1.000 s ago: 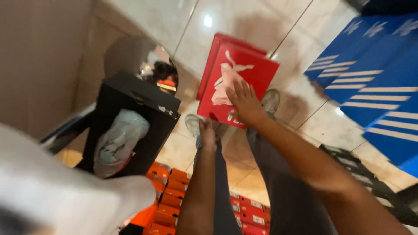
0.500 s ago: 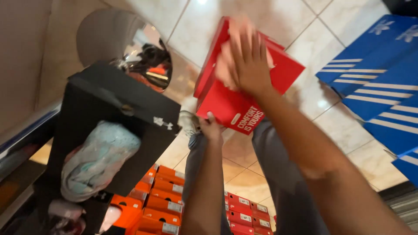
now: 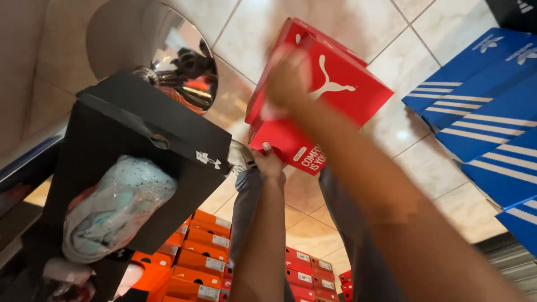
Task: Opening shoe boxes to inspect contents and rearranging them within a storage area.
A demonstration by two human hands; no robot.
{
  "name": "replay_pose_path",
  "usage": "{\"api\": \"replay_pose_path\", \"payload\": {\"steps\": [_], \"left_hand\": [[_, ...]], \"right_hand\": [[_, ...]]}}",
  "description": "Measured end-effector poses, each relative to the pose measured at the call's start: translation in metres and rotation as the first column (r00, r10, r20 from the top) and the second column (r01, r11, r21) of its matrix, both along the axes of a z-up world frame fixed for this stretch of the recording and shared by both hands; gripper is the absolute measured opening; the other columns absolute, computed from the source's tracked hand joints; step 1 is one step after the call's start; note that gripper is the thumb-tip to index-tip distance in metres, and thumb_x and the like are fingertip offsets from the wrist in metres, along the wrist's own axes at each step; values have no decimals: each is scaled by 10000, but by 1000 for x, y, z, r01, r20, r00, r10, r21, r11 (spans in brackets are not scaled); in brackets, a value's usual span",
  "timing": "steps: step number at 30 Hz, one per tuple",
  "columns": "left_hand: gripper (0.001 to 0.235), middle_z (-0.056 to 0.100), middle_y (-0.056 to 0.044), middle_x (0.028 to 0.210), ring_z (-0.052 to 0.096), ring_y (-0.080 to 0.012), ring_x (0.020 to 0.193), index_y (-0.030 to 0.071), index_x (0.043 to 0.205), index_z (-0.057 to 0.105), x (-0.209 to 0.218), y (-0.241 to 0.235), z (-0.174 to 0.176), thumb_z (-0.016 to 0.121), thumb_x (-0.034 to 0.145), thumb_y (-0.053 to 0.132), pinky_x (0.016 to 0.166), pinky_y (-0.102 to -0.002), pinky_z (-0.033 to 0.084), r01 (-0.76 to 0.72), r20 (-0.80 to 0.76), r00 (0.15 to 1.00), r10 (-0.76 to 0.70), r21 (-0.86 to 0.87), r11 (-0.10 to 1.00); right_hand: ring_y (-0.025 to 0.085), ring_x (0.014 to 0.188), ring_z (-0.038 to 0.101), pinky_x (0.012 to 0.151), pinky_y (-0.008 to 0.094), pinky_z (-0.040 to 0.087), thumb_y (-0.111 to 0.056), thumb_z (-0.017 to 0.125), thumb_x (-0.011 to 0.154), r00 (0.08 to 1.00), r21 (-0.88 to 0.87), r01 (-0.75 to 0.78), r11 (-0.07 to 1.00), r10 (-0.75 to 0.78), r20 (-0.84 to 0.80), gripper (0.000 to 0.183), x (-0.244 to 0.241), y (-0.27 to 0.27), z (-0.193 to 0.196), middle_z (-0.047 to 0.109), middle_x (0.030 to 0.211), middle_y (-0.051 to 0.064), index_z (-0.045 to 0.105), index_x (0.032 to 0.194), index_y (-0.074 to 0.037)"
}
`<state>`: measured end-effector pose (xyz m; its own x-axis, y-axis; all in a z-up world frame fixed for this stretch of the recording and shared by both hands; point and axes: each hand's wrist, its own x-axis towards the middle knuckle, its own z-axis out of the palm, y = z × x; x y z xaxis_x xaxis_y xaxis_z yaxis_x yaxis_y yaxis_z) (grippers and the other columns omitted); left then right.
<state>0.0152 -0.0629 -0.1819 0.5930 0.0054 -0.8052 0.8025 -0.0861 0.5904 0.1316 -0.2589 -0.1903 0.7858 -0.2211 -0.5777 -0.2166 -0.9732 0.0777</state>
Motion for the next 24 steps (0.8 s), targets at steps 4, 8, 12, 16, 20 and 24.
{"api": "replay_pose_path", "payload": {"steps": [4, 8, 12, 16, 20, 24], "left_hand": [[399, 645, -184, 1222, 641, -259, 992, 11, 1357, 480, 5, -9, 12, 518, 1027, 233, 859, -365, 523, 51, 77, 995, -59, 103, 993], [294, 646, -128, 1162, 630, -197, 891, 86, 1338, 494, 3, -4, 6, 473, 1070, 205, 732, -333, 564, 51, -73, 997, -39, 170, 984], [398, 617, -204, 1246, 676, -323, 894, 131, 1428, 425, 19, -11, 32, 471, 1045, 226, 664, -477, 643, 75, -237, 970, -46, 117, 990], [442, 537, -278, 1324, 618, -609, 1045, 153, 1456, 449, 15, -22, 35, 555, 1072, 343, 641, -757, 537, 107, -160, 985, -59, 312, 944], [476, 470, -310, 1398, 572, -632, 1125, 103, 1486, 395, 21, -28, 46, 511, 1082, 327, 718, -768, 539, 85, -160, 986, -48, 235, 968], [449, 465, -272, 1393, 594, -540, 1161, 143, 1492, 402, 13, -12, 28, 529, 1089, 295, 781, -765, 546, 63, -107, 993, -48, 147, 987]], "right_hand": [[146, 472, 343, 376, 322, 235, -351, 594, 874, 996, -251, 63, 966, -78, -49, 310, 25, -92, 112, 547, 618, 8, 665, 629, -175], [322, 844, 586, 784, 430, 482, -151, 572, 919, 569, 216, -56, 975, -147, 809, 197, -47, -11, 48, 643, 986, 180, 673, 1020, -14], [330, 1578, 43, 1249, 557, -21, -345, 451, 987, 917, 518, -66, 853, -153, 368, 715, -95, -22, 60, 145, 1726, 49, 260, 1654, -172], [393, 1277, 560, 1087, 602, 392, -383, 559, 982, 749, 436, 365, 823, -537, 387, 515, -86, -110, 90, 511, 1404, 113, 517, 1427, -126], [350, 1246, 607, 1086, 520, 427, -779, 214, 980, 560, 429, 803, 414, -771, -302, 747, -85, -169, 43, 679, 1288, 114, 621, 1389, -304], [351, 1288, 568, 1125, 510, 393, -778, 372, 931, 451, 478, 840, 258, -822, -349, 639, -140, -178, 14, 672, 1301, 46, 655, 1340, -377]]}}
